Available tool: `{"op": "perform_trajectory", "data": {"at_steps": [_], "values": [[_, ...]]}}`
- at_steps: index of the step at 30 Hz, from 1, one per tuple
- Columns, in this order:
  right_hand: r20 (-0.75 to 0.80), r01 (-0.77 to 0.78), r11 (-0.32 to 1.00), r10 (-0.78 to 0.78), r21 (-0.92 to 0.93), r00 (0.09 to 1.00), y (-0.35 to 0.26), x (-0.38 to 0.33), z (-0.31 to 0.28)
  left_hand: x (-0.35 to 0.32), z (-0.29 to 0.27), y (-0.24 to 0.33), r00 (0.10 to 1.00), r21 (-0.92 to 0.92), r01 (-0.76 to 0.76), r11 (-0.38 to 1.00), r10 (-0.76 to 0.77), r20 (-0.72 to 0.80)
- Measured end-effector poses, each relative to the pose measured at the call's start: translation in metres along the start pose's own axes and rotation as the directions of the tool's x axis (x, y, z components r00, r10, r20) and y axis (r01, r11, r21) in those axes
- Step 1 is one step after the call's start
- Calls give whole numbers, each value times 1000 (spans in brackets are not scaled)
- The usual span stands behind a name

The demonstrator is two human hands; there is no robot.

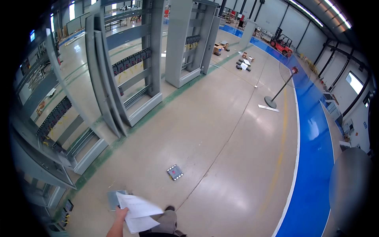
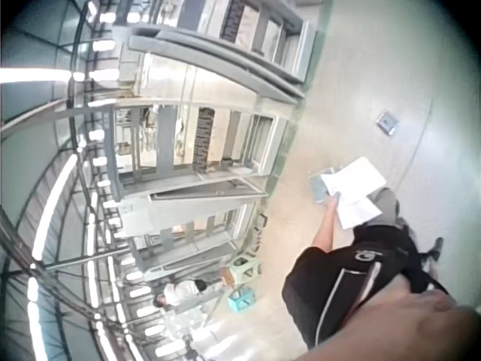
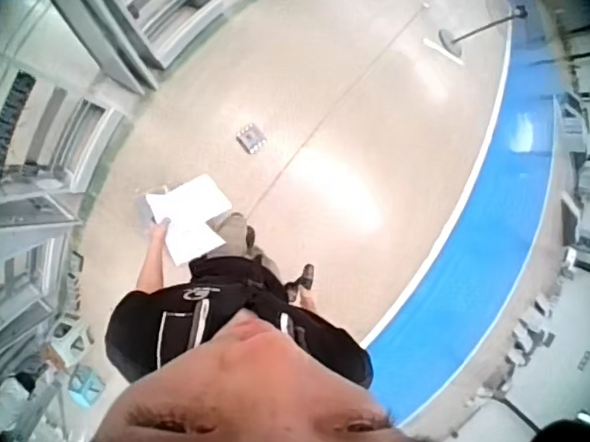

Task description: The person reviews a laminated document, then uses a cordless drill to install several gray electrical components into a metal cabinet. They handle the components one at a time, securing them with screws while another person works nearby.

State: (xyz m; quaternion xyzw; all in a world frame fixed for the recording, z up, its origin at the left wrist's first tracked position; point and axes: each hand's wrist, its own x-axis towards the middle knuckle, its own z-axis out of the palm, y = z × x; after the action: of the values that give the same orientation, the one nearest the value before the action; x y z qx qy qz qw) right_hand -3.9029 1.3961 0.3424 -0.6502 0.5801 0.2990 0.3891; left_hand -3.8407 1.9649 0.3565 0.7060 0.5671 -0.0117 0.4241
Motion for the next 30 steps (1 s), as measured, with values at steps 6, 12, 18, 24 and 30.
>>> {"op": "perform_trajectory", "data": {"at_steps": [6, 12, 18, 24, 30], "values": [[43, -6, 1000, 7, -26, 999, -178, 60, -26, 78, 117, 114, 994, -49, 87, 995, -84, 70], [53, 71, 995, -67, -72, 996, -390, 108, -88, 111, 293, 392, 971, -339, -88, 937, 156, 178], [-54, 215, 976, -216, -17, 975, -650, 148, -98, 94, 433, 740, 762, -533, -158, 831, 447, 470], [-86, 317, 918, -345, -238, 935, -917, 236, -84, 119, 534, 983, 693, -688, -74, 722, 533, 485], [-41, 429, 756, -513, -494, 857, -1227, 264, -66, 196, 612, 1137, 780, -720, -53, 692, 479, 403]]}}
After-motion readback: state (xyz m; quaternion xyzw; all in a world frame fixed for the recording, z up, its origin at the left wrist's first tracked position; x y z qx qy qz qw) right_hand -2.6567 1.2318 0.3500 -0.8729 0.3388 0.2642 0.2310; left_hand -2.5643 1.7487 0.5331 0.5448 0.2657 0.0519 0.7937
